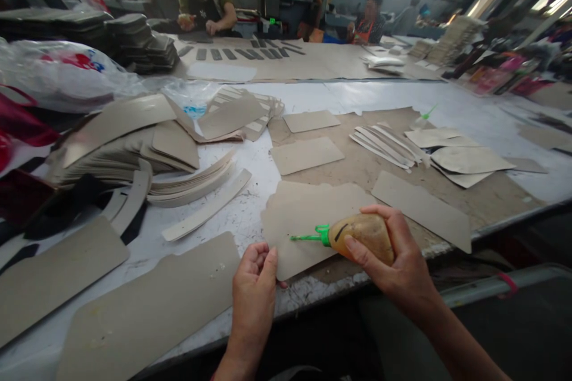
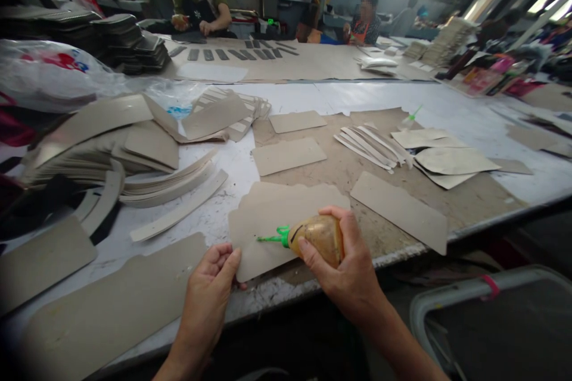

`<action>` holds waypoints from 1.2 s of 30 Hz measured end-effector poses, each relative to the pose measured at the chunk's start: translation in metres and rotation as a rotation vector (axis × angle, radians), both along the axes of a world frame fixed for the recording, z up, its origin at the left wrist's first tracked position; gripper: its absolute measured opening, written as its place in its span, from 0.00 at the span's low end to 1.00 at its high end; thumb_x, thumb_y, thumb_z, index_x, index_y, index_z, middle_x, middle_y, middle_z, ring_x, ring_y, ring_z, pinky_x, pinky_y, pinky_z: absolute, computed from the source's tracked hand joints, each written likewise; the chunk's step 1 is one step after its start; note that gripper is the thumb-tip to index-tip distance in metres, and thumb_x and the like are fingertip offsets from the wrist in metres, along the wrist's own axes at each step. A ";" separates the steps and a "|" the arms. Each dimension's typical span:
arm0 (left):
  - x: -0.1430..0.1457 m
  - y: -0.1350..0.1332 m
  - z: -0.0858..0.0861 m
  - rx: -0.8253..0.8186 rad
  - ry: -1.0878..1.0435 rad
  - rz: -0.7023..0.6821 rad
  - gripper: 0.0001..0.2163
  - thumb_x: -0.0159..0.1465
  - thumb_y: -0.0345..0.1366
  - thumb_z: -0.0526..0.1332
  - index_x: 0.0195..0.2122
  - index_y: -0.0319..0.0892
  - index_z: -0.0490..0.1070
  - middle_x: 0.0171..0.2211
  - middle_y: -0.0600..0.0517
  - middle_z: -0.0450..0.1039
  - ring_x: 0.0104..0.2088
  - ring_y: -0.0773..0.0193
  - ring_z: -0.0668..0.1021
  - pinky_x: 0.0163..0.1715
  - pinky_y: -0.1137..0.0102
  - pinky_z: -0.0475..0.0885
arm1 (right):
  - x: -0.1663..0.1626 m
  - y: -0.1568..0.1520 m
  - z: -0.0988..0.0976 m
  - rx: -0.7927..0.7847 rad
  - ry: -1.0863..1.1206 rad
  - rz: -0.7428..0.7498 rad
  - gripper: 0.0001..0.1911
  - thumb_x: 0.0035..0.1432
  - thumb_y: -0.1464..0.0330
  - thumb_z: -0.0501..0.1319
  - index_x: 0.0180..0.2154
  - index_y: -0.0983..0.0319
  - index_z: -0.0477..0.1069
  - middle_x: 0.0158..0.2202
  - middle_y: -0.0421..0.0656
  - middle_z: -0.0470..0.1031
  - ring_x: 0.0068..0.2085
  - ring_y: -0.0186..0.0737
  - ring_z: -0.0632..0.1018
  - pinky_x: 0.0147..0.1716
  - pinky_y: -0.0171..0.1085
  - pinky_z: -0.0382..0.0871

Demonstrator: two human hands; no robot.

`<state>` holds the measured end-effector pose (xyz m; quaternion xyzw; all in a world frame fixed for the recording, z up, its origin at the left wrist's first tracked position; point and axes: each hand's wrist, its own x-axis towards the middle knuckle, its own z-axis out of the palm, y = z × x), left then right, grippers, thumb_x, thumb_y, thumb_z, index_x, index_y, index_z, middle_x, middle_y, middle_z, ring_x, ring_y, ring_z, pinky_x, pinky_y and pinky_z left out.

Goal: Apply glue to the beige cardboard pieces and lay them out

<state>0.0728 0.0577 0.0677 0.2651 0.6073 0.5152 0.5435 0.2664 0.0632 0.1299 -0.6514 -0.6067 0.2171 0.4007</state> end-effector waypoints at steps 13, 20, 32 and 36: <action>0.000 0.001 0.000 0.010 0.036 -0.026 0.23 0.49 0.55 0.67 0.35 0.39 0.71 0.27 0.50 0.74 0.25 0.63 0.74 0.17 0.72 0.69 | -0.008 0.007 -0.005 0.069 -0.021 0.109 0.21 0.57 0.58 0.64 0.50 0.56 0.62 0.43 0.44 0.69 0.40 0.43 0.75 0.39 0.39 0.71; -0.001 0.000 -0.001 0.011 0.031 -0.026 0.24 0.48 0.55 0.68 0.34 0.39 0.71 0.28 0.50 0.74 0.25 0.63 0.74 0.17 0.72 0.68 | 0.004 -0.004 -0.001 0.006 0.065 0.070 0.22 0.57 0.57 0.65 0.49 0.56 0.63 0.37 0.40 0.69 0.29 0.36 0.72 0.27 0.33 0.70; 0.001 -0.003 -0.002 0.044 0.061 -0.014 0.23 0.48 0.55 0.68 0.34 0.40 0.72 0.27 0.51 0.73 0.25 0.64 0.73 0.17 0.72 0.68 | 0.005 -0.001 -0.005 0.110 -0.063 0.103 0.21 0.57 0.59 0.64 0.49 0.57 0.63 0.42 0.43 0.69 0.41 0.43 0.74 0.43 0.41 0.71; 0.002 -0.003 0.000 0.044 0.061 0.002 0.23 0.47 0.54 0.69 0.33 0.40 0.72 0.27 0.51 0.73 0.25 0.63 0.73 0.17 0.73 0.68 | 0.003 -0.004 -0.001 0.195 -0.047 0.003 0.22 0.56 0.58 0.65 0.49 0.57 0.63 0.43 0.44 0.68 0.40 0.42 0.74 0.41 0.41 0.71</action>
